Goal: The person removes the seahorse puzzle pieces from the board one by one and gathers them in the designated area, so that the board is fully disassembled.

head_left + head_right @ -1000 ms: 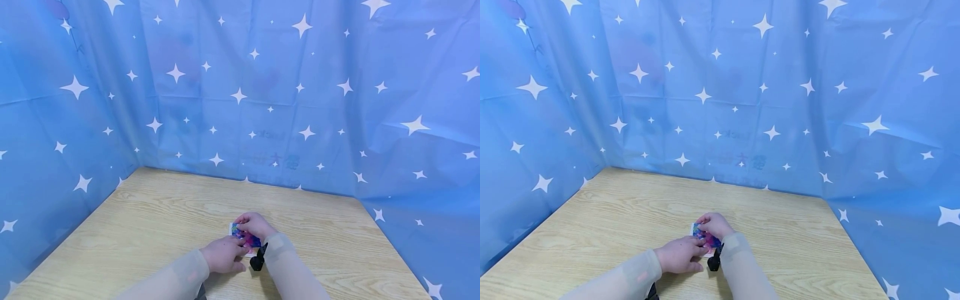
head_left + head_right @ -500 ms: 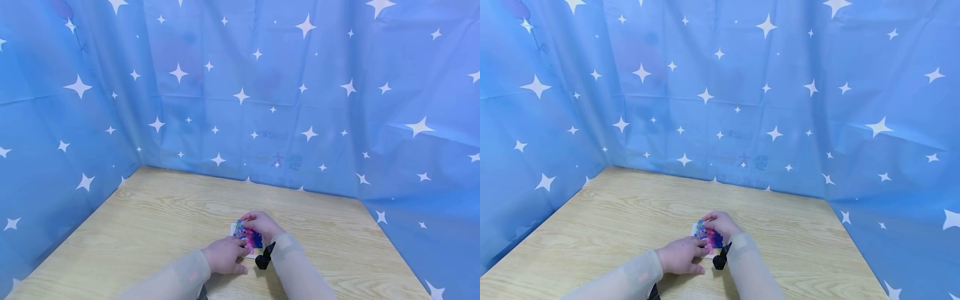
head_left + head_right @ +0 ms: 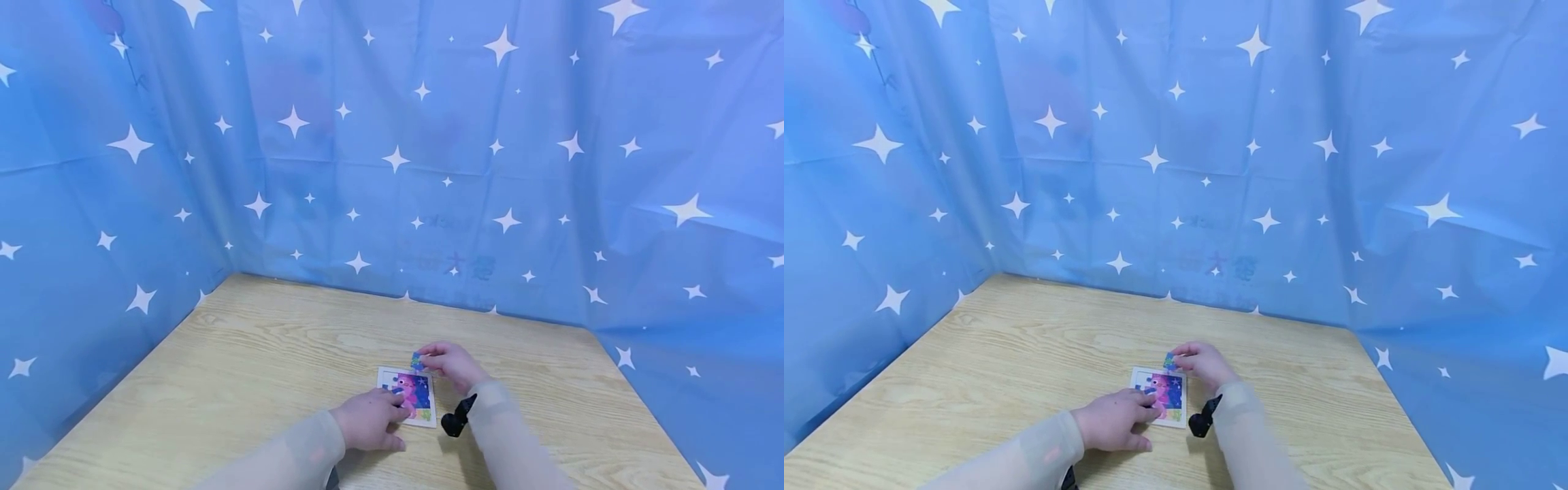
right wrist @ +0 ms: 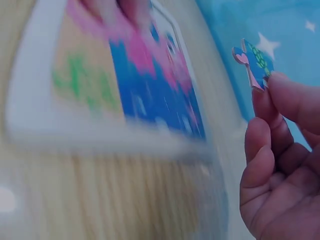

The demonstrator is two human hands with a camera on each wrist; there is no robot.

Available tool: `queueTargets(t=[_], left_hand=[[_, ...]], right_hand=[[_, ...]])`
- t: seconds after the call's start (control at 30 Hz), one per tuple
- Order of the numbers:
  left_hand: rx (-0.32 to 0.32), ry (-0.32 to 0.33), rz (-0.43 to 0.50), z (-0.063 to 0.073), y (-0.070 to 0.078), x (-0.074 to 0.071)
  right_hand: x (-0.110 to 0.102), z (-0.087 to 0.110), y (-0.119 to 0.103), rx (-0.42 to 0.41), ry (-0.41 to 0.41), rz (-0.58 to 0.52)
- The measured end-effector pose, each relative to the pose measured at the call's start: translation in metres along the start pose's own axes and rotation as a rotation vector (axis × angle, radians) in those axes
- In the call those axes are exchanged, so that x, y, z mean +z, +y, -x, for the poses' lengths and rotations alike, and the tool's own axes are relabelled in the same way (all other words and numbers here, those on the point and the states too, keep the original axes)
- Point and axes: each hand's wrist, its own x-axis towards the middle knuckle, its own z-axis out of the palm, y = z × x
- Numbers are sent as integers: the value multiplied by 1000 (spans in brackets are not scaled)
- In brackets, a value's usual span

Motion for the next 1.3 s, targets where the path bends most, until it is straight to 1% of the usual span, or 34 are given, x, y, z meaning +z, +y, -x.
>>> queueTargets(t=[0.13,0.27,0.37,0.47,0.6,0.8,1.03,1.3], left_hand=[[-5,2,0,0,1,1],[-22,-9,17,0,1,2],[-29,-6,20,0,1,2],[-30,0,15,1,2,2],[-30,2,12,1,2,3],[-27,8,14,1,2,3],[-24,10,17,0,1,4],[-31,7,20,1,2,4]], right_hand=[[-24,3,8,16,58,83],[-46,7,17,58,107,144],[-59,10,22,72,130,180],[-67,15,25,67,133,212],[-73,18,30,49,128,242],[-77,19,36,35,149,295],[-76,21,40,43,196,336],[-75,17,46,70,213,392]])
